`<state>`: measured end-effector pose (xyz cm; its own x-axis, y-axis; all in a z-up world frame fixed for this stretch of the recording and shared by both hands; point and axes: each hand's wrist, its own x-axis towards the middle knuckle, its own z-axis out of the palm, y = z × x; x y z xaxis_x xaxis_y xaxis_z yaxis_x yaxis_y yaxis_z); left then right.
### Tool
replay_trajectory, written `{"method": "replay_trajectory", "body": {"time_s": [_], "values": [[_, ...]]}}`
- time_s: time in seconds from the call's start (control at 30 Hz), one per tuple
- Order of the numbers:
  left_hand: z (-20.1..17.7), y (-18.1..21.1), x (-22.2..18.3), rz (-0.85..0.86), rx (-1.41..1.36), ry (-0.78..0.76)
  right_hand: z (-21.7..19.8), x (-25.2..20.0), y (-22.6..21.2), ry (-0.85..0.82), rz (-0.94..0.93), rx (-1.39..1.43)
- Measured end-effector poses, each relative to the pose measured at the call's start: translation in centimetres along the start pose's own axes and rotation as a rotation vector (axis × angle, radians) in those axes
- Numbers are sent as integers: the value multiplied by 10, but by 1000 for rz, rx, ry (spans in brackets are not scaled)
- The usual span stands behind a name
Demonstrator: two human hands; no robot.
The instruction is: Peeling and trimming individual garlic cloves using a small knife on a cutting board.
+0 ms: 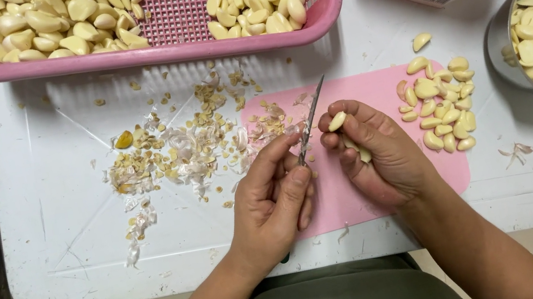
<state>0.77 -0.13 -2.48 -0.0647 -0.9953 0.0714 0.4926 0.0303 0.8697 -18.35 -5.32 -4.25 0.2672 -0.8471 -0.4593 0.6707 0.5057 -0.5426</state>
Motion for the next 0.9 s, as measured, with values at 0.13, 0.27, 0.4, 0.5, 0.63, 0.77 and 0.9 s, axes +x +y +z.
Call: {"method": "replay_trajectory", "body": {"time_s": [0.13,0.27,0.4,0.5,0.63,0.77,0.9], "values": [[0,0,2,3,19,-15,-3,2,2,-15,-13,-6],[2,1,3,17,241,-69,-7,3,6,45,-26,-130],[4,2,3,35,330,-81,-10,5,7,54,-39,-198],[3,4,4,29,322,-76,0,3,3,71,-43,-216],[4,24,7,-29,541,-116,3,1,-1,-4,-39,-235],[6,28,8,-55,447,-28,26,3,-16,129,50,-127],[4,25,8,-78,279,43,46,15,-61,-78,187,-120]]}}
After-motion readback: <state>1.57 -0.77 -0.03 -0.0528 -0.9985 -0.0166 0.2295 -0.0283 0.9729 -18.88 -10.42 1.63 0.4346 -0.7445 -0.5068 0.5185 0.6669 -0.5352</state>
